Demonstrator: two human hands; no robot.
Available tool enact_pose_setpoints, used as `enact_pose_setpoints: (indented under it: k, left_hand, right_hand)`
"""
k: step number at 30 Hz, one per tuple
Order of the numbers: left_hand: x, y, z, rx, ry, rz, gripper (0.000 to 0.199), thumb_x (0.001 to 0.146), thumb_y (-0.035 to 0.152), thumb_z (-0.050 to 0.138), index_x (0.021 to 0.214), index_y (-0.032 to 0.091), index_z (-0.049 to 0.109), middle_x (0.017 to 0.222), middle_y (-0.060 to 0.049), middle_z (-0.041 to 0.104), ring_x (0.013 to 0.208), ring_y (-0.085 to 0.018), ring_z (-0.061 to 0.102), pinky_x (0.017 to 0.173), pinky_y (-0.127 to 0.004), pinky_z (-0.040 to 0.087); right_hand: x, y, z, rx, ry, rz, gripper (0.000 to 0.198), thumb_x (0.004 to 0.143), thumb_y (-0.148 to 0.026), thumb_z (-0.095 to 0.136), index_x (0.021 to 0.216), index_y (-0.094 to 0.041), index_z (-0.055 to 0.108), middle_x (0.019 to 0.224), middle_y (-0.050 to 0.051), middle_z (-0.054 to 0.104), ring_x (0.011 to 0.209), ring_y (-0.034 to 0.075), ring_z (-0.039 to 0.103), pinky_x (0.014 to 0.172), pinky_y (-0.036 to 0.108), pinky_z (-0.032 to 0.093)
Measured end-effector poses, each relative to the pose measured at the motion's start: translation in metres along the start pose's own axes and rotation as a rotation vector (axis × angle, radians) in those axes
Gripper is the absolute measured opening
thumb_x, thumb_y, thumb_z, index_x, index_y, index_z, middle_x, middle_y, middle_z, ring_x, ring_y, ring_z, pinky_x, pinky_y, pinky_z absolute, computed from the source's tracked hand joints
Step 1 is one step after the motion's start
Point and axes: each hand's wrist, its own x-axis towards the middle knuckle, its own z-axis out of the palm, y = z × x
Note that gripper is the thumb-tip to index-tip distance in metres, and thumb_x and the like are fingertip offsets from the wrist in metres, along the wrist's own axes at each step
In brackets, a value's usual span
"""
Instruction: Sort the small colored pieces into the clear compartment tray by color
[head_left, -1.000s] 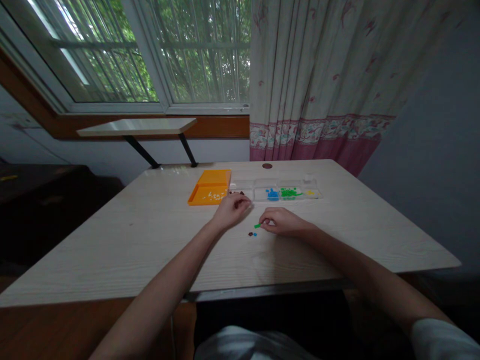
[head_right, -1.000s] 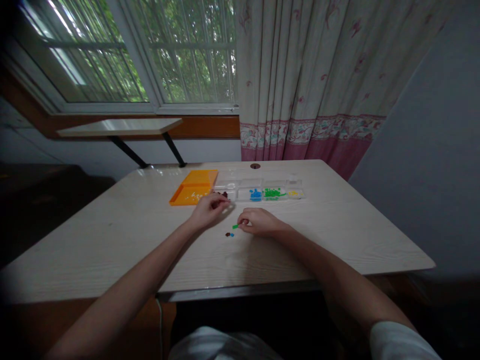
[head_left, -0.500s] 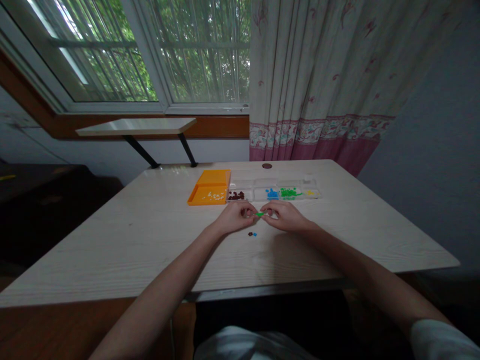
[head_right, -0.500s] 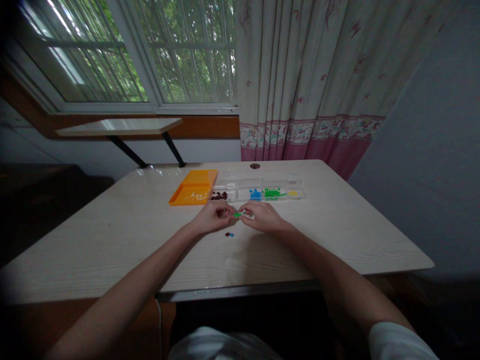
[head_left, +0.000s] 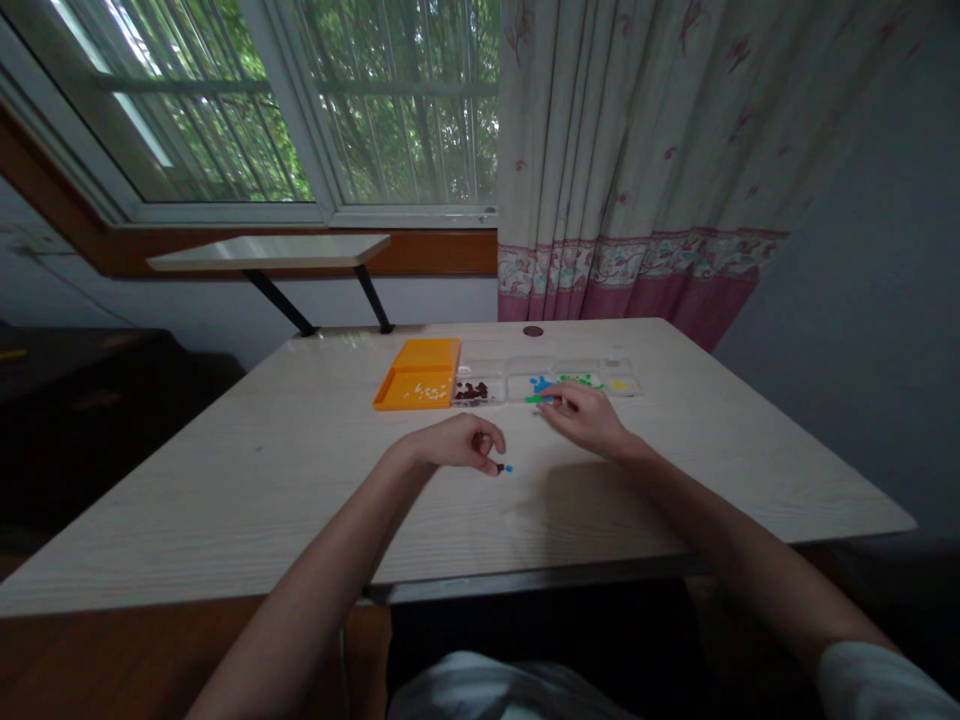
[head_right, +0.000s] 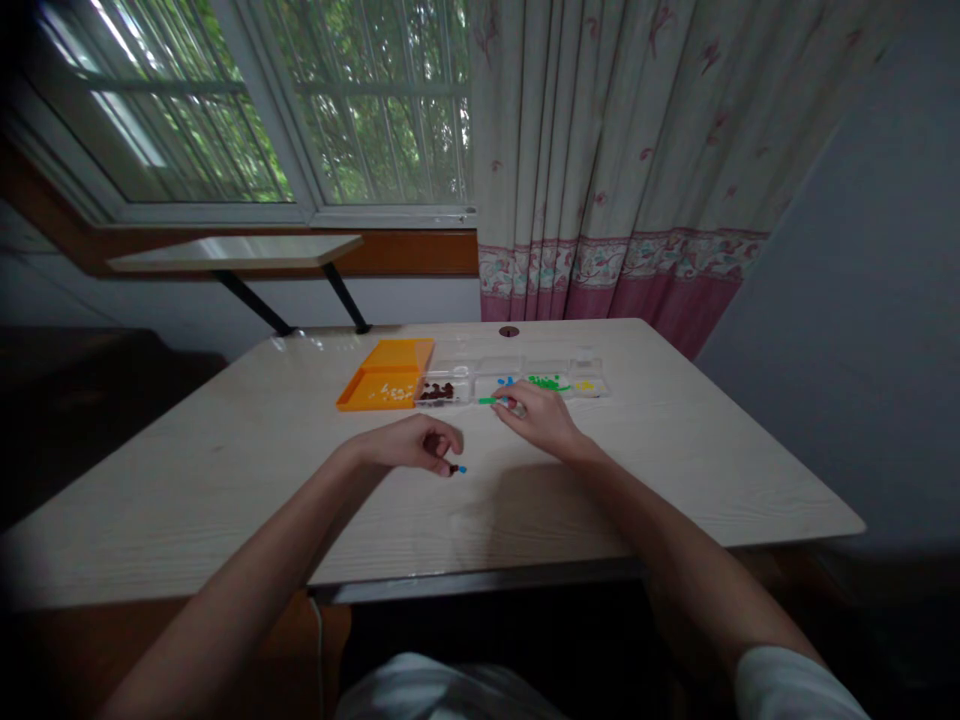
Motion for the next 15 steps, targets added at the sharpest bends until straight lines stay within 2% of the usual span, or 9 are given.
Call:
enact_pose_setpoints:
  k: [7, 15]
  left_hand:
    - [0.0037, 0.0007, 0.0038, 0.049, -0.038, 0.091, 0.024, 0.067, 0.033, 0.066, 0.08, 0.012, 0.064, 0.062, 0.003, 0.05, 0.056, -0.006, 0.042, 0.051, -0.016, 0.031]
    - [0.0025, 0.0024, 0.0035, 0.023, -0.027, 0.061, 0.024, 0.068, 0.032, 0.065, 0.077, 0.01, 0.065, 0.06, 0.002, 0.05, 0.055, -0.007, 0.042, 0.051, -0.016, 0.031]
  right_hand:
    - [0.0022, 0.0058, -0.0045, -0.025, 0.095, -0.024, 0.018, 0.081, -0.028, 0.053, 0.089, -0.017, 0.064, 0.073, 0.003, 0.062, 0.064, 0.011, 0.055, 0.062, 0.022, 0.042]
    - [0.0018, 0.0072, -0.0056, -0.034, 0.128, -0.044, 0.018, 0.081, -0.029, 0.053, 0.089, -0.017, 0.064, 0.07, 0.002, 0.062, 0.063, 0.011, 0.055, 0.061, 0.022, 0.042]
